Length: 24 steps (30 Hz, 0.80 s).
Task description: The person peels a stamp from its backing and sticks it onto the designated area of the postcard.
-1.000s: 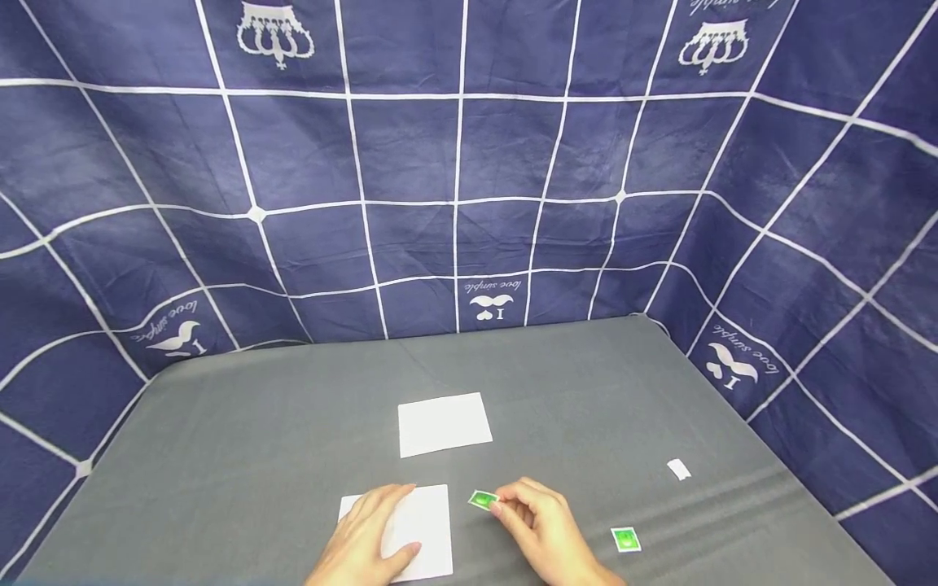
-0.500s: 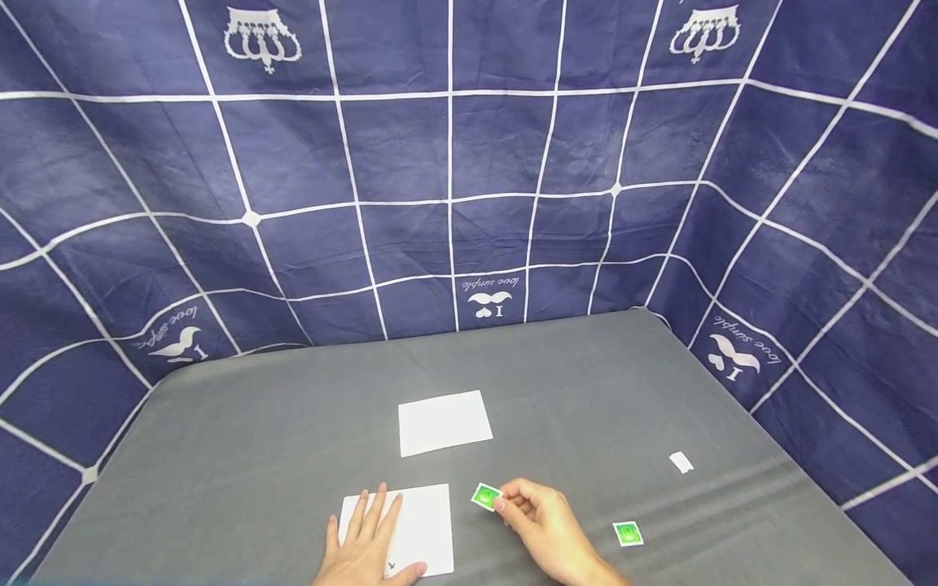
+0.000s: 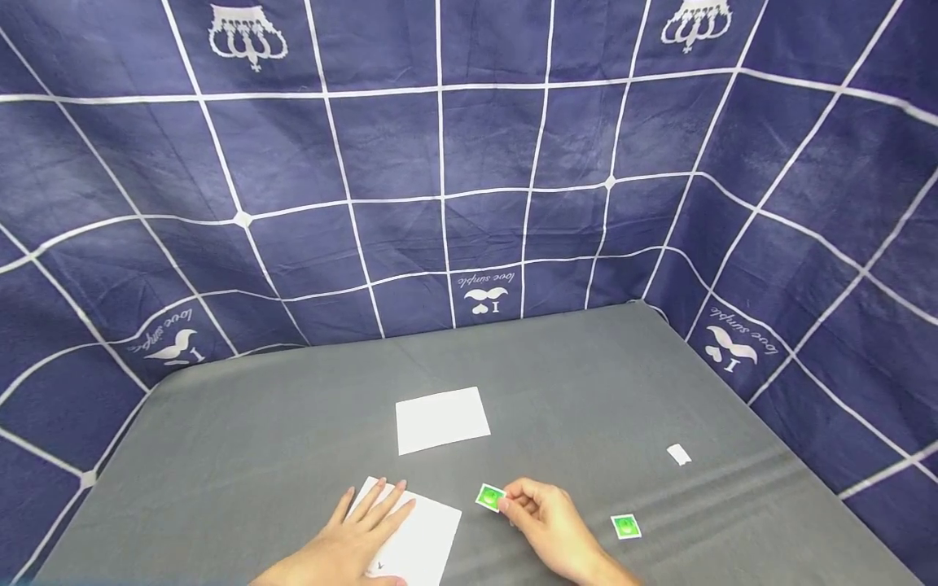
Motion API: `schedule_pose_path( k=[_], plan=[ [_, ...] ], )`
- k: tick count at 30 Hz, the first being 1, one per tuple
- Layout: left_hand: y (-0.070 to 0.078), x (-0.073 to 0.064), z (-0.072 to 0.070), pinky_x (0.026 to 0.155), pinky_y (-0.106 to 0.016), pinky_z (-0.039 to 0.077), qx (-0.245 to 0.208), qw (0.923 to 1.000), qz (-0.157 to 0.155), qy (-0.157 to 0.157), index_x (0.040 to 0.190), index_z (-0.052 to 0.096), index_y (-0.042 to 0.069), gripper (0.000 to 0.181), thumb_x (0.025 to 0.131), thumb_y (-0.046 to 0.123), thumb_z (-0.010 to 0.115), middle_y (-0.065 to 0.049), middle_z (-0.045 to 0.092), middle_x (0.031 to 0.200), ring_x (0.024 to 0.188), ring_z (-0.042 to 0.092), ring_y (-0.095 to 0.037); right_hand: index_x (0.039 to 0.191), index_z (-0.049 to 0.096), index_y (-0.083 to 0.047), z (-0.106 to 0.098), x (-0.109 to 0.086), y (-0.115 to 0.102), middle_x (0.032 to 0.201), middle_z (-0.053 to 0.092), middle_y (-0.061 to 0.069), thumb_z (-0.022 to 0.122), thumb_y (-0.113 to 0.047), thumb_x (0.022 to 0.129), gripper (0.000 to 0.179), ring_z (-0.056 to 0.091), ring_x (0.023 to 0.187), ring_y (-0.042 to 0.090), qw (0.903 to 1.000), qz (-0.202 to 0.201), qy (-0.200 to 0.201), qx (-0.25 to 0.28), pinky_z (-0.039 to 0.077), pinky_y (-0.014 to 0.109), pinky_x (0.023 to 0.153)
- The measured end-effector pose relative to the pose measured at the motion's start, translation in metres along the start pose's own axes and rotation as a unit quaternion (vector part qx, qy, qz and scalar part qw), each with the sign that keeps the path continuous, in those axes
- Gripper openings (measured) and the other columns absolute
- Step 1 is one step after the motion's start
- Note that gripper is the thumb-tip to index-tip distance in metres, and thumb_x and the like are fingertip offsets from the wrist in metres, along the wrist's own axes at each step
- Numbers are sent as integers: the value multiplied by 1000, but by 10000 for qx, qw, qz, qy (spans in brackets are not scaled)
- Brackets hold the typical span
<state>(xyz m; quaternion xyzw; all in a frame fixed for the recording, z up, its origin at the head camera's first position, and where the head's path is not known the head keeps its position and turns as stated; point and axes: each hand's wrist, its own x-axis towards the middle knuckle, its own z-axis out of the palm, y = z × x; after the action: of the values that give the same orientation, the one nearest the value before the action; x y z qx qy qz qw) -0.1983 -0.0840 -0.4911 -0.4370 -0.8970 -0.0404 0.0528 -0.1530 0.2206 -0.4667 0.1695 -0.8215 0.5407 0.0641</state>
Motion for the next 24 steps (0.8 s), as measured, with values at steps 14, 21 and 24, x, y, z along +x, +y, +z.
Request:
schedule_pose_path(
  k=[14,21,24],
  plan=[
    [-21,11,-25,104,-57,24,-974,9905,829,-504,149,29,12,100,73,63,68,-6,29,153,140,23,-30,87,63,-8,-3,-2,-2,70,56,-7,61,-10,93,7,52,57,5,9990,190,-401,77,43,22,48],
    [1,0,-29,104,-58,22,-1390,9861,-891,-163,144,32,-4,100,80,69,56,-18,33,149,136,30,-34,87,63,-12,-3,-2,1,69,54,-10,61,-11,93,6,48,56,-1,9982,230,-560,-30,41,21,47],
    [13,-7,-23,102,-59,24,-1175,9835,-1367,-166,139,38,-10,102,80,72,52,-23,38,144,131,36,-37,86,63,-11,-2,-1,2,67,55,-7,61,-11,93,7,44,55,-4,9970,198,-744,3,40,20,46]
  ],
)
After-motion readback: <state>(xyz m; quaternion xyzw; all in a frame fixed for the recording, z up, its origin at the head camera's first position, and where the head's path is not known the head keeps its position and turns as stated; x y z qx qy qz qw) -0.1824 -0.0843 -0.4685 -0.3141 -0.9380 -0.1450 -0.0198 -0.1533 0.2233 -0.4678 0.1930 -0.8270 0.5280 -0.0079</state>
